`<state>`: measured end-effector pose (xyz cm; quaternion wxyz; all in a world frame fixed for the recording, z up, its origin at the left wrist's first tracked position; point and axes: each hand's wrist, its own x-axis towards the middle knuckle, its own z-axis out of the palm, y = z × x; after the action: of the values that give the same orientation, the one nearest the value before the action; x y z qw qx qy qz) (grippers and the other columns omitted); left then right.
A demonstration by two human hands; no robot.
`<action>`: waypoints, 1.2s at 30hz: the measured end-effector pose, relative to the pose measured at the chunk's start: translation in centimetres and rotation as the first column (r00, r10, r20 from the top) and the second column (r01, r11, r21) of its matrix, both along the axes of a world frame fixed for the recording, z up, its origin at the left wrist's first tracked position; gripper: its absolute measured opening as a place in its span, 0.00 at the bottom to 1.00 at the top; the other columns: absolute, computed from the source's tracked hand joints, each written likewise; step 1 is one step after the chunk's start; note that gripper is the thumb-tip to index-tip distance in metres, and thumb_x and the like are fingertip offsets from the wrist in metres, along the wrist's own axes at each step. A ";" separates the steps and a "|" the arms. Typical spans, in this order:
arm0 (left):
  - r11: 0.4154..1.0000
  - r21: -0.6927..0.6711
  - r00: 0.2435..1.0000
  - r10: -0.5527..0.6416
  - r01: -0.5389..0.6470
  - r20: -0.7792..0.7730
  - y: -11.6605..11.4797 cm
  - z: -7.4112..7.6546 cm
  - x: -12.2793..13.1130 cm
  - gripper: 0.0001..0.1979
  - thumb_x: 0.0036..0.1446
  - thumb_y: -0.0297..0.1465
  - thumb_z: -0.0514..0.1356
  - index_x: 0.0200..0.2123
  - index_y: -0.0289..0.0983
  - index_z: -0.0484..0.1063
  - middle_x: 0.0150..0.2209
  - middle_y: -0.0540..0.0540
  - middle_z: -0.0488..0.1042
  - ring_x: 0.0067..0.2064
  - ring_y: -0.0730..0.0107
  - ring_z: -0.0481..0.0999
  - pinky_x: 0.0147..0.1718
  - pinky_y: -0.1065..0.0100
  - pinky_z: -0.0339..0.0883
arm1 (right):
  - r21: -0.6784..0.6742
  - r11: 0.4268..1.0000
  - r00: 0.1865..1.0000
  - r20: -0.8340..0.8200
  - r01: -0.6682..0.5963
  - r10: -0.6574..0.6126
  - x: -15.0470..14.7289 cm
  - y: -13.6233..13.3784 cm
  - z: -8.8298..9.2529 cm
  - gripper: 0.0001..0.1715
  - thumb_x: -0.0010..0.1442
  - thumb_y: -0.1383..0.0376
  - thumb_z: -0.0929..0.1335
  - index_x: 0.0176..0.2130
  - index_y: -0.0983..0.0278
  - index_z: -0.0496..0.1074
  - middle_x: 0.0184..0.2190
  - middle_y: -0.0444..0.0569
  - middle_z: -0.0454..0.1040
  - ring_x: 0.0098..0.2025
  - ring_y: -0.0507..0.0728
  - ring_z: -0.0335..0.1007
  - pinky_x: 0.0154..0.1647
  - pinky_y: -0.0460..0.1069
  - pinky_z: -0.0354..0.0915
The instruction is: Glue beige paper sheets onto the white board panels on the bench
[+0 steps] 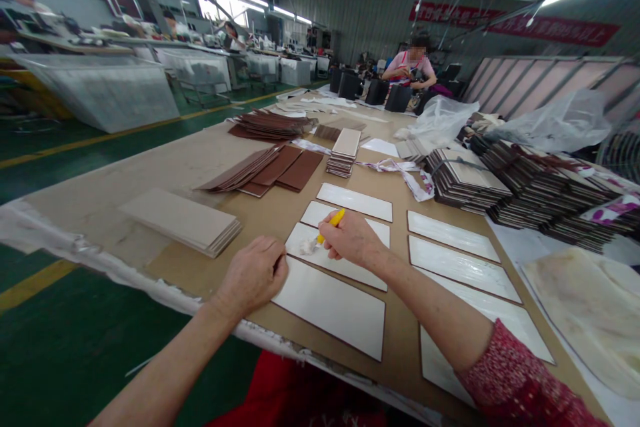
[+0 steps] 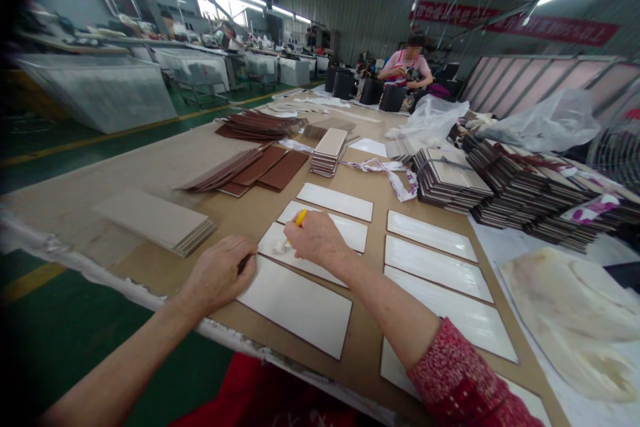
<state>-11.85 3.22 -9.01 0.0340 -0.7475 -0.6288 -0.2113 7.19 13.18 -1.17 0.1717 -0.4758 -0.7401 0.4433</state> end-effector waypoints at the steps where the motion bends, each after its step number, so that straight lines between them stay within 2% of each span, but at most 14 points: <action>1: 1.000 0.000 1.000 0.003 -0.003 0.001 0.0 0.0 0.0 0.05 0.59 0.26 0.53 0.34 0.38 0.68 0.33 0.45 0.70 0.39 0.61 0.70 0.41 0.61 0.66 | 0.012 1.000 1.000 0.008 0.000 0.000 0.2 0.1 0.2 0.11 0.57 0.63 0.64 0.26 0.65 0.69 0.20 0.48 0.75 0.18 0.53 0.72 0.17 0.43 0.63; 6: 1.000 0.002 1.000 0.026 -0.026 0.002 0.0 -0.1 0.0 0.05 0.59 0.26 0.53 0.34 0.38 0.68 0.32 0.45 0.70 0.38 0.61 0.71 0.41 0.61 0.66 | 0.056 0.998 1.000 0.006 -0.027 0.026 -0.5 -0.2 0.2 0.14 0.62 0.61 0.60 0.37 0.65 0.72 0.26 0.47 0.78 0.23 0.52 0.75 0.21 0.42 0.63; 10: 1.000 0.011 1.000 0.023 -0.023 -0.003 -0.1 -0.1 -0.1 0.05 0.58 0.26 0.53 0.34 0.38 0.68 0.33 0.45 0.71 0.39 0.61 0.71 0.42 0.61 0.66 | 0.067 0.996 0.993 0.107 -0.062 0.054 -0.3 -0.6 0.2 0.13 0.59 0.62 0.62 0.34 0.66 0.73 0.26 0.49 0.78 0.23 0.52 0.74 0.23 0.43 0.63; 13: 1.000 0.027 1.000 0.011 -0.011 -0.010 -0.1 -0.1 -0.1 0.05 0.58 0.26 0.53 0.34 0.38 0.68 0.33 0.45 0.71 0.39 0.60 0.71 0.42 0.61 0.66 | 0.067 0.996 0.985 0.169 -0.057 0.045 1.5 -0.6 1.0 0.11 0.57 0.64 0.63 0.29 0.67 0.72 0.23 0.50 0.77 0.22 0.53 0.73 0.23 0.44 0.62; 17: 0.999 0.043 1.000 0.003 -0.002 -0.007 -0.1 0.1 0.0 0.05 0.58 0.26 0.54 0.33 0.38 0.68 0.33 0.45 0.72 0.39 0.60 0.71 0.41 0.61 0.66 | 0.052 0.998 0.970 0.243 -0.017 0.004 5.3 -0.5 1.5 0.10 0.57 0.63 0.63 0.31 0.65 0.72 0.23 0.48 0.76 0.20 0.53 0.72 0.22 0.44 0.62; 23: 0.998 0.057 1.000 -0.003 0.004 -0.017 -0.1 0.0 0.1 0.05 0.58 0.26 0.54 0.34 0.38 0.68 0.33 0.44 0.72 0.39 0.60 0.71 0.41 0.61 0.67 | -0.013 0.996 0.980 0.181 0.083 -0.080 10.9 -1.5 1.1 0.09 0.58 0.61 0.65 0.32 0.64 0.70 0.22 0.45 0.74 0.20 0.52 0.71 0.20 0.44 0.63; 28: 1.000 0.024 0.999 0.007 -0.006 -0.032 -0.2 -0.2 -0.1 0.04 0.59 0.26 0.53 0.34 0.38 0.68 0.33 0.45 0.71 0.39 0.60 0.71 0.41 0.61 0.67 | -0.024 0.989 0.978 0.152 0.146 -0.141 14.2 -2.0 1.8 0.10 0.59 0.59 0.66 0.33 0.63 0.71 0.21 0.43 0.72 0.21 0.52 0.69 0.22 0.45 0.66; 33: 1.000 0.024 0.999 0.008 -0.007 -0.035 -0.2 -0.1 0.0 0.04 0.59 0.27 0.53 0.34 0.38 0.68 0.33 0.45 0.71 0.39 0.60 0.71 0.42 0.60 0.66 | -0.005 0.989 0.987 -0.071 0.146 -0.146 13.5 -2.4 2.1 0.13 0.60 0.56 0.67 0.37 0.63 0.75 0.27 0.44 0.75 0.25 0.51 0.71 0.27 0.44 0.68; 36: 0.999 0.042 0.999 0.004 -0.003 -0.036 -0.2 -0.1 -0.1 0.04 0.59 0.27 0.53 0.34 0.38 0.68 0.34 0.45 0.71 0.40 0.60 0.71 0.42 0.60 0.66 | -0.008 0.999 0.992 -0.115 0.053 -0.054 12.0 -2.7 1.5 0.16 0.60 0.54 0.68 0.39 0.63 0.77 0.29 0.44 0.76 0.28 0.52 0.74 0.30 0.44 0.68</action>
<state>-11.93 3.07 -9.15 0.0616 -0.7492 -0.6248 -0.2109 19.15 10.44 0.31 0.2247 -0.4696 -0.7148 0.4669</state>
